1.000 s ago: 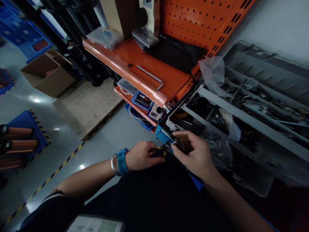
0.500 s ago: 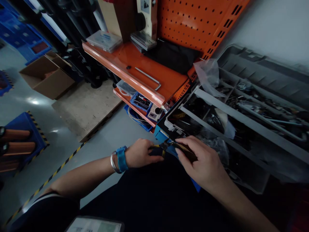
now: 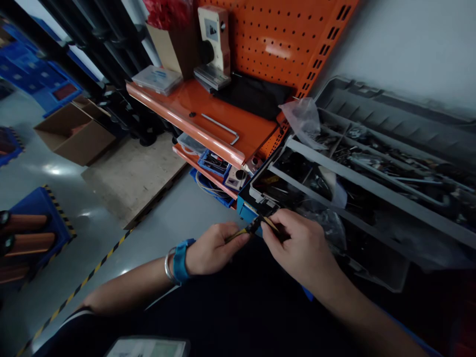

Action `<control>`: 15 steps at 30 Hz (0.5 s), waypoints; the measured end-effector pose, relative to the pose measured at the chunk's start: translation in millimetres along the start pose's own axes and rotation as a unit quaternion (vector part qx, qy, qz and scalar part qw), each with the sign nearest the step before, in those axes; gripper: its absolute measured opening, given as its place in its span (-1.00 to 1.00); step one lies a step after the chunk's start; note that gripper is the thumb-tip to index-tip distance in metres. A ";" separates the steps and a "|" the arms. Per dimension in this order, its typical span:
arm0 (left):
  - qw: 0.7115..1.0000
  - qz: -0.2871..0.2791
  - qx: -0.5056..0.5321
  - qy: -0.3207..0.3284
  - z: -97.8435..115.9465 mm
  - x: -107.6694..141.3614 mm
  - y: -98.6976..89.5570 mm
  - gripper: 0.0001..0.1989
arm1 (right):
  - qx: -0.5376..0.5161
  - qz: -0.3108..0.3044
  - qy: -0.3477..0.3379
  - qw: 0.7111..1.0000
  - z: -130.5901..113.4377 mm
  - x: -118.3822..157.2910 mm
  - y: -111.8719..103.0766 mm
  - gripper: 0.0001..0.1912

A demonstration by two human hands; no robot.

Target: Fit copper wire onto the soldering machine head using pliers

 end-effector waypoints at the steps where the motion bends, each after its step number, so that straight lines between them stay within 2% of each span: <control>1: 0.999 -0.003 0.038 -0.001 -0.8 1.4 3.0 -0.60 | 0.008 0.002 -0.008 1.000 -1.7 -0.3 -0.4 -0.80; 4: 0.994 -0.016 0.106 -0.011 -3.8 3.2 8.7 -0.60 | 0.037 0.019 -0.029 0.999 -6.3 -2.3 -2.1 -0.80; 15: 0.996 -0.023 0.079 -0.033 -6.2 7.7 0.3 -0.46 | -0.002 -0.015 -0.006 1.000 -12.8 -9.4 -1.1 -0.77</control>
Point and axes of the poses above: each hand's wrist, its own x-axis away from the middle knuckle, its own y-axis out of the palm, z = x × y, the point moved 2 cm from there along -x, towards the middle knuckle, and after that the axes turned 6 degrees about y, right-handed, at the moved point
